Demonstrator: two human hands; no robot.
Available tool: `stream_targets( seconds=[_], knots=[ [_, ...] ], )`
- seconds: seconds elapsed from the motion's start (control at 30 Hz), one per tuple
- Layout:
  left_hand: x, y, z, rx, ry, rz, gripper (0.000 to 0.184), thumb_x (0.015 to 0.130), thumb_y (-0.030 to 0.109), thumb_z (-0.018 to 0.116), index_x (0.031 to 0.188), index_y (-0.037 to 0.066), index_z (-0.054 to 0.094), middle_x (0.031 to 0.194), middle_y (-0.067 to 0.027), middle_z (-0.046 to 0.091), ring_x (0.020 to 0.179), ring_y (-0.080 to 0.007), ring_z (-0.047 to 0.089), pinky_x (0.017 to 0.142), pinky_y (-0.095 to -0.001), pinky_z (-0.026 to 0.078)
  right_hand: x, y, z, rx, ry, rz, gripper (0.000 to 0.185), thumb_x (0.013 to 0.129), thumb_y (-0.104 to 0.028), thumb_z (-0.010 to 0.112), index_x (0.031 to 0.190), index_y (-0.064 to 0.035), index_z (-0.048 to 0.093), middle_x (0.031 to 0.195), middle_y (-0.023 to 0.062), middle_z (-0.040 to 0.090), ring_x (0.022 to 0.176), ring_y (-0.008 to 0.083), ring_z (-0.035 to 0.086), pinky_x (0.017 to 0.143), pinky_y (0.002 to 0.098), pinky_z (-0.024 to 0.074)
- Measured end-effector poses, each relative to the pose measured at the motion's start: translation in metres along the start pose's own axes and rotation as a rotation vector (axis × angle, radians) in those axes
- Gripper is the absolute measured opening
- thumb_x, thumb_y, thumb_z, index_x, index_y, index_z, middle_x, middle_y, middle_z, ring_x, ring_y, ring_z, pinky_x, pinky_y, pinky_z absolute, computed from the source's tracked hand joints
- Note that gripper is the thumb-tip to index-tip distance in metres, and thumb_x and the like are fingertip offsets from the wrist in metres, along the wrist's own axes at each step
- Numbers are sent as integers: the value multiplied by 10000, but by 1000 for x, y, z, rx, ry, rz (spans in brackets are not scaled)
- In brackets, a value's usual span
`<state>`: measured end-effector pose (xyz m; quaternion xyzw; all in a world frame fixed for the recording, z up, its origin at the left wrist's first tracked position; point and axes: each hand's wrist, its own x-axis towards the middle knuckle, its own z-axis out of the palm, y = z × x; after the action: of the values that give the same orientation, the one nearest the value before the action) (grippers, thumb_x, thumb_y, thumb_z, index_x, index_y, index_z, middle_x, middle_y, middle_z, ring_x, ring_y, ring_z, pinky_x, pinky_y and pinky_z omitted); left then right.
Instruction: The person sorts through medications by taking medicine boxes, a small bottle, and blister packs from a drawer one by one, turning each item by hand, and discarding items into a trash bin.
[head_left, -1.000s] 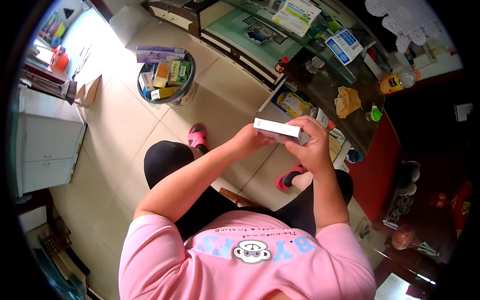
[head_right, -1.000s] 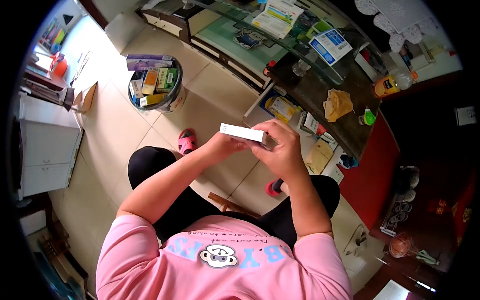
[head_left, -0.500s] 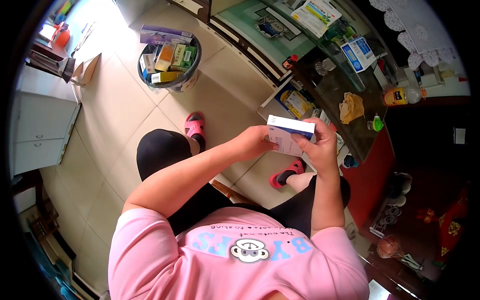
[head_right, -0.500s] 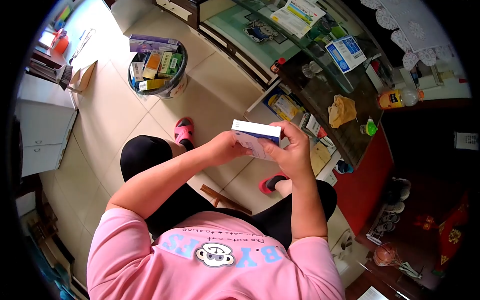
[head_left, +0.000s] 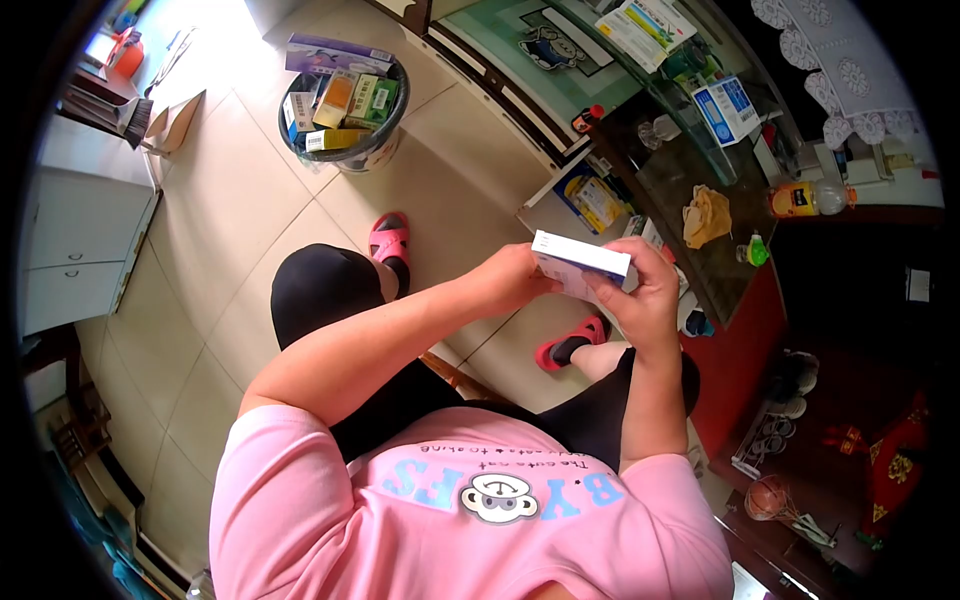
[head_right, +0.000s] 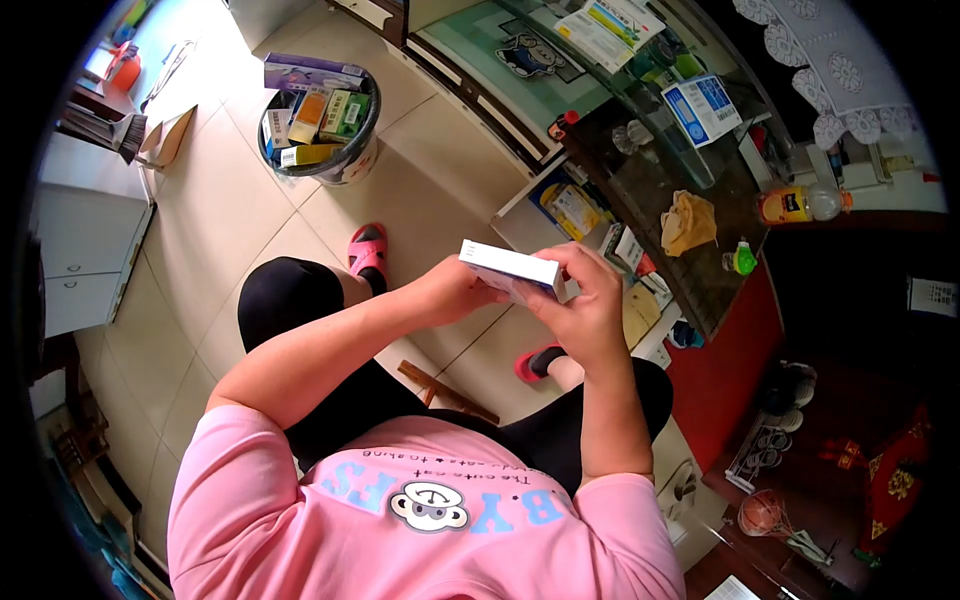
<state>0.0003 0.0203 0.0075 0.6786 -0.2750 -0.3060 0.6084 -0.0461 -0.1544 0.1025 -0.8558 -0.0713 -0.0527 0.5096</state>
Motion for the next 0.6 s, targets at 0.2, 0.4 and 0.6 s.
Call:
stream_targets(
  seconds=[0.2, 0.4, 0.6],
  knots=[
    [-43, 39, -25, 82, 45, 16, 333, 827, 32, 666, 1151, 54, 588, 1029, -90, 646, 978, -171, 606, 844, -307, 487, 3, -28, 11, -30, -47, 65, 243, 715, -3, 739, 919, -5, 607, 869, 40, 607, 812, 118, 576, 747, 251, 453],
    [-151, 54, -33, -491, 531, 172, 549, 841, -115, 579, 1326, 66, 397, 1175, -78, 552, 1125, -171, 540, 932, -288, 461, 4, -78, 66, -78, -193, -35, 268, 698, -33, 756, 931, -1, 626, 833, 49, 613, 738, 125, 564, 667, 254, 450],
    [-195, 27, -17, -648, 693, 268, 383, 854, -99, 578, 1200, 48, 507, 1093, -52, 574, 1035, -117, 557, 843, -264, 503, -13, -103, 109, -98, -303, -70, 272, 693, -35, 762, 933, -5, 638, 808, 53, 620, 694, 126, 556, 619, 250, 439]
  ],
)
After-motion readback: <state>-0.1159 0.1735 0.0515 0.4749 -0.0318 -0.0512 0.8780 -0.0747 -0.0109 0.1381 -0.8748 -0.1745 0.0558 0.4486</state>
